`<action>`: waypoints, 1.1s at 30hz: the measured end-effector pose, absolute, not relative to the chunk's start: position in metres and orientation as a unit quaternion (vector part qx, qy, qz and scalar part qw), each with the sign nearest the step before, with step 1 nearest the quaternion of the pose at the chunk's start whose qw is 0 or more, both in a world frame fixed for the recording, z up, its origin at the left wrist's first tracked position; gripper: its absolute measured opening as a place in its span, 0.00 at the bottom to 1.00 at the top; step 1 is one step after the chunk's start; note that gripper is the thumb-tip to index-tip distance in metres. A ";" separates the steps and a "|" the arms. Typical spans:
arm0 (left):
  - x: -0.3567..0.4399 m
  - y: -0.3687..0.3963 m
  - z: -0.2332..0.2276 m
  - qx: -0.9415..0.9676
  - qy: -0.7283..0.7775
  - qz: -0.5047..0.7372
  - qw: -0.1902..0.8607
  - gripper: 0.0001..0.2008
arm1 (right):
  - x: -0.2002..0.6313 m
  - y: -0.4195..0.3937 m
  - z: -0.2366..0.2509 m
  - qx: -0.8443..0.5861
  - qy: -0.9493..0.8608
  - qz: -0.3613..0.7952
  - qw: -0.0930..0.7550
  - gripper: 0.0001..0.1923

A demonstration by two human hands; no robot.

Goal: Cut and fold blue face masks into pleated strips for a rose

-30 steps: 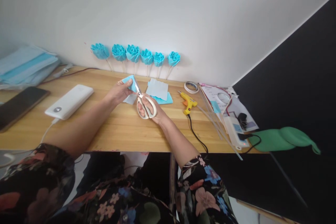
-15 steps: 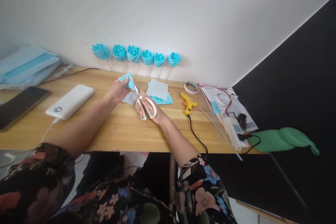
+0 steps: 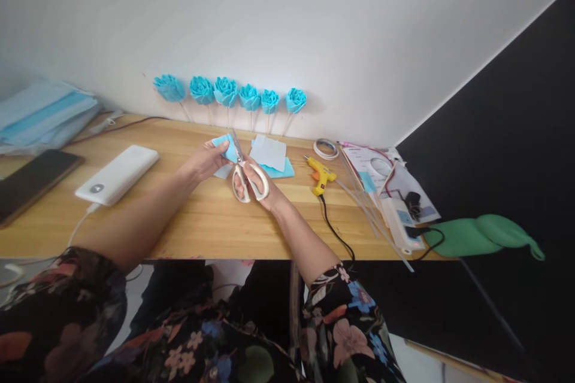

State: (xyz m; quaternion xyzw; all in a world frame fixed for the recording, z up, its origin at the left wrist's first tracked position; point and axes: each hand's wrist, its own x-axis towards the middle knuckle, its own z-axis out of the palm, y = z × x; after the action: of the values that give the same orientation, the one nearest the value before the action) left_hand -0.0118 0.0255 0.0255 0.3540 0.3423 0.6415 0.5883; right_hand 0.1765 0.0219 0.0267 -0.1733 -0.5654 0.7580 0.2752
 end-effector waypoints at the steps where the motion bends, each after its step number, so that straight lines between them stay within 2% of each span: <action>1: -0.010 0.025 0.025 0.360 0.338 0.636 0.593 0.16 | 0.176 0.022 0.027 -0.172 -0.567 0.756 0.279 0.25; 10: -0.004 0.026 0.017 0.355 0.331 0.637 0.599 0.15 | 0.169 0.017 0.033 -0.162 -0.541 0.759 0.323 0.26; 16: -0.008 0.028 0.016 0.364 0.329 0.640 0.592 0.15 | 0.168 0.018 0.030 -0.179 -0.525 0.763 0.331 0.34; 25: -0.017 0.031 0.017 0.376 0.349 0.637 0.575 0.23 | 0.170 0.016 0.033 -0.184 -0.529 0.760 0.330 0.39; 33: -0.019 0.030 0.020 0.381 0.351 0.642 0.565 0.23 | 0.170 0.012 0.037 -0.193 -0.541 0.748 0.332 0.40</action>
State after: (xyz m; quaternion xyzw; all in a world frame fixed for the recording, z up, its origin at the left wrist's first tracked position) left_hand -0.0186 0.0303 0.0198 0.3807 0.3506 0.6424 0.5653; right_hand 0.1702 0.0124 0.0372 -0.1931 -0.5408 0.7484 0.3320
